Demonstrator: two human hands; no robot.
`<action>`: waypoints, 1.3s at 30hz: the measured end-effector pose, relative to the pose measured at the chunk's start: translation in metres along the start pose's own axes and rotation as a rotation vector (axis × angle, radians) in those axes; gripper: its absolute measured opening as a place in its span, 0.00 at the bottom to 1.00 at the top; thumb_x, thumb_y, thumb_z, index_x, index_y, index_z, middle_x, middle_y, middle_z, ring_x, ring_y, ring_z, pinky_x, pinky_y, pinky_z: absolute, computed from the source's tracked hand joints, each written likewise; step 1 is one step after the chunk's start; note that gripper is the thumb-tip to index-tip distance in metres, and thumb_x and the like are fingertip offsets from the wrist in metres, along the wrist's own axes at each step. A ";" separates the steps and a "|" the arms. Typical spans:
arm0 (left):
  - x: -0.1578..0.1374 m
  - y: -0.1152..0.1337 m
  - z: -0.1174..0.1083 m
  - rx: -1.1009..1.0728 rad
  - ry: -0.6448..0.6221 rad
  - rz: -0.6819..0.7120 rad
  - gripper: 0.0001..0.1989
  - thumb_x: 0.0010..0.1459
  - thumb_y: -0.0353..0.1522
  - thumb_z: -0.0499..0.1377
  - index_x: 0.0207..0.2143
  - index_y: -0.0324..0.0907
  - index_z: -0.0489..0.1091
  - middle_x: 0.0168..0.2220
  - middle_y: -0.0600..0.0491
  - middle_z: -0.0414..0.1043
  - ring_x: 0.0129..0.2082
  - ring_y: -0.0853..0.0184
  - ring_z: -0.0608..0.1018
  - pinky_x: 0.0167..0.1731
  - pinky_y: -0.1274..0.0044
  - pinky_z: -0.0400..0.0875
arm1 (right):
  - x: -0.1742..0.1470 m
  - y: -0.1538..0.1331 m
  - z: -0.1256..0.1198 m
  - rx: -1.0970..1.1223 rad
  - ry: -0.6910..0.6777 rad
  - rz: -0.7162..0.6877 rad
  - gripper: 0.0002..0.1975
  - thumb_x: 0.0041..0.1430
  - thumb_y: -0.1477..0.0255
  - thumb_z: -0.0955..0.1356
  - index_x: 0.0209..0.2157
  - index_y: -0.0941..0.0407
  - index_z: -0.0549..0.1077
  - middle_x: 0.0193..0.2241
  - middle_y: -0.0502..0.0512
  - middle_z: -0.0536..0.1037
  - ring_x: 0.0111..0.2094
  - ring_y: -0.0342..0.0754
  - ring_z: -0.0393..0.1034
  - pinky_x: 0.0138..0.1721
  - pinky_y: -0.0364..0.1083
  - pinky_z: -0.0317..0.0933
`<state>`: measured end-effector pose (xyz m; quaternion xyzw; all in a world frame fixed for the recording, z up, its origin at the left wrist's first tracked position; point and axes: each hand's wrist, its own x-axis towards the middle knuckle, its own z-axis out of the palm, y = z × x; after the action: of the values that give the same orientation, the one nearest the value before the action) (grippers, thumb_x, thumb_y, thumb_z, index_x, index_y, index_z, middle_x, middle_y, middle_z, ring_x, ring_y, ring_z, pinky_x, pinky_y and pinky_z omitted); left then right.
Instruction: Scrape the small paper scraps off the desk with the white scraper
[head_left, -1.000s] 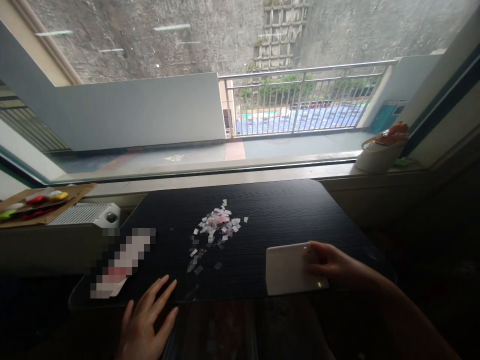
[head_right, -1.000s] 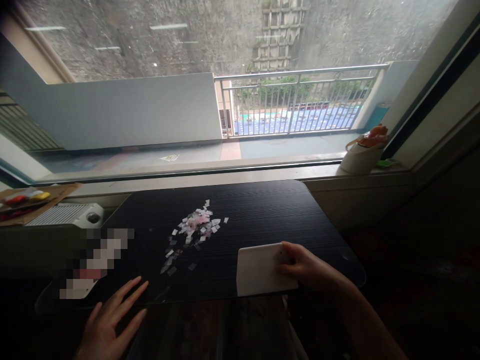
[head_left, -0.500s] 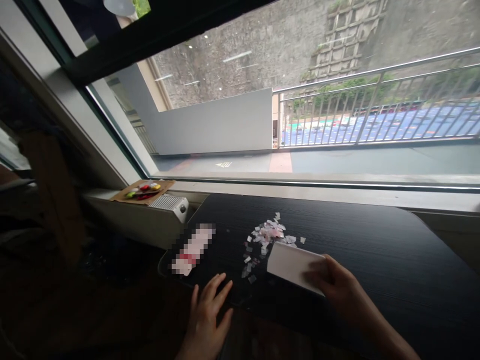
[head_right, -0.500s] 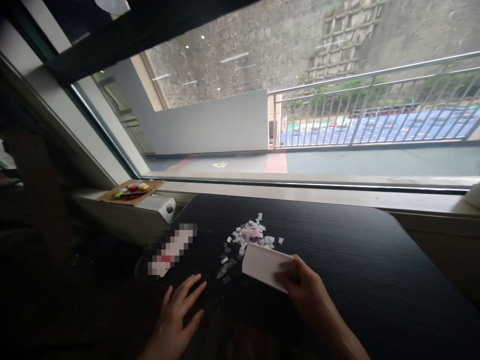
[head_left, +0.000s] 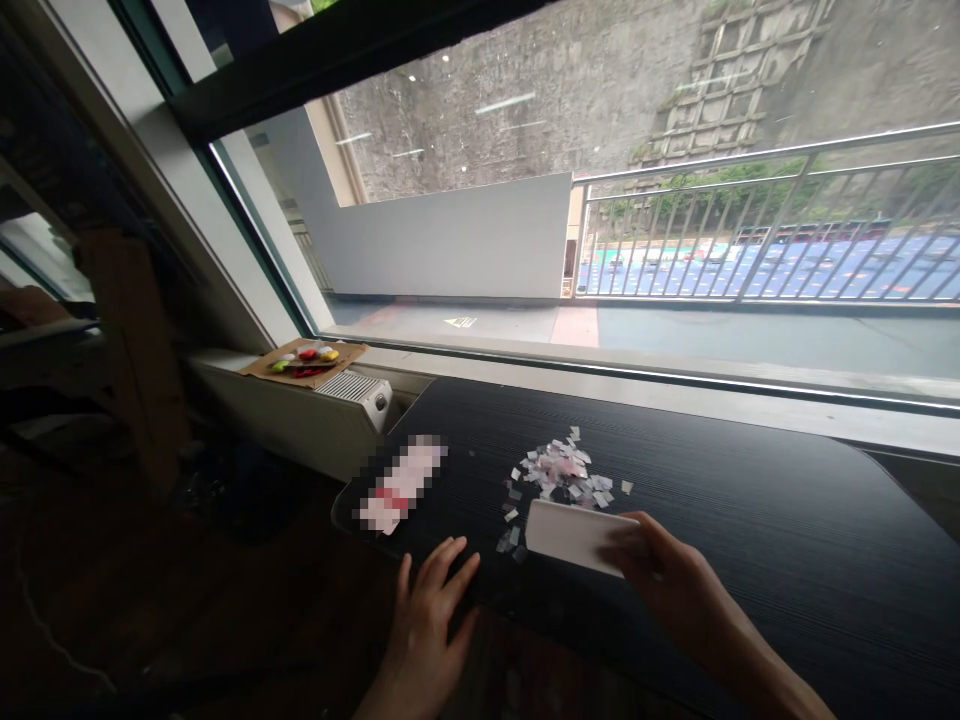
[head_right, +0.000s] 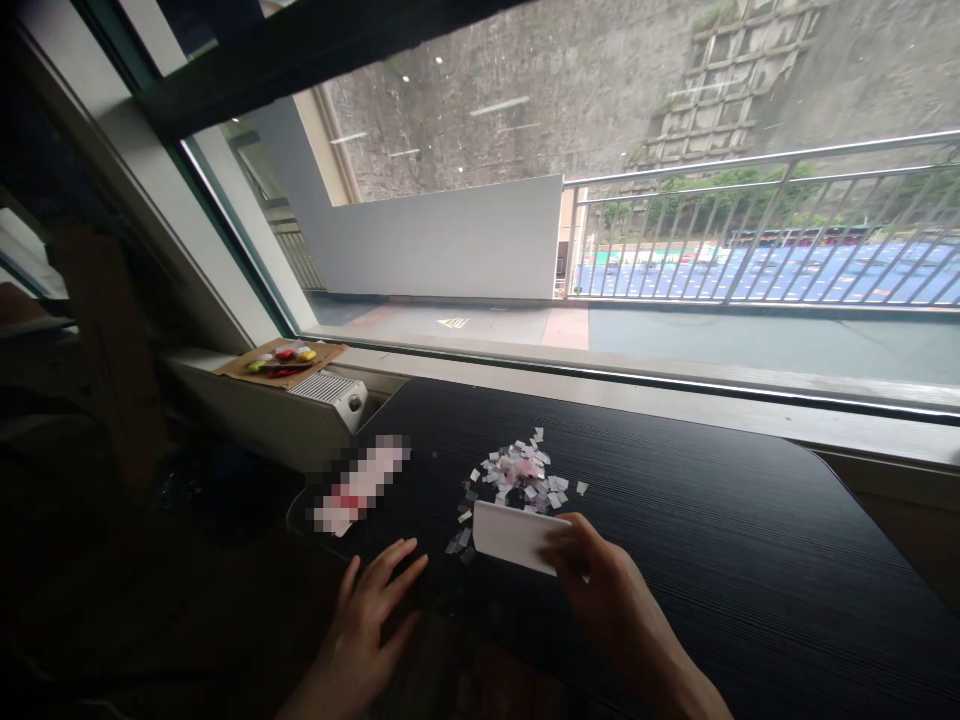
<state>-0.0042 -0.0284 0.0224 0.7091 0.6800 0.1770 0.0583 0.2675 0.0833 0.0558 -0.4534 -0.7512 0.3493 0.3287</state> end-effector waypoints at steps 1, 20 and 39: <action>0.000 0.000 0.000 -0.006 0.004 0.001 0.23 0.58 0.27 0.51 0.56 0.50 0.64 0.59 0.46 0.64 0.59 0.55 0.66 0.55 0.45 0.53 | -0.002 0.002 -0.003 -0.017 -0.007 -0.008 0.07 0.59 0.67 0.64 0.37 0.53 0.70 0.29 0.53 0.81 0.28 0.49 0.75 0.29 0.43 0.68; 0.003 0.007 -0.009 -0.035 -0.068 -0.034 0.24 0.57 0.26 0.52 0.56 0.49 0.64 0.61 0.46 0.62 0.61 0.55 0.64 0.57 0.45 0.49 | -0.006 0.002 -0.017 0.090 0.031 0.050 0.09 0.56 0.64 0.66 0.36 0.53 0.72 0.29 0.53 0.79 0.30 0.50 0.73 0.30 0.45 0.66; 0.003 0.009 -0.008 -0.028 -0.038 -0.065 0.27 0.54 0.24 0.49 0.56 0.50 0.64 0.60 0.48 0.63 0.61 0.58 0.63 0.58 0.47 0.48 | -0.005 0.008 0.002 0.243 -0.175 0.265 0.06 0.48 0.69 0.67 0.29 0.56 0.67 0.24 0.50 0.73 0.27 0.47 0.68 0.26 0.44 0.61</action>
<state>0.0014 -0.0271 0.0333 0.6890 0.6989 0.1711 0.0867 0.2713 0.0808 0.0473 -0.4732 -0.6631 0.5156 0.2656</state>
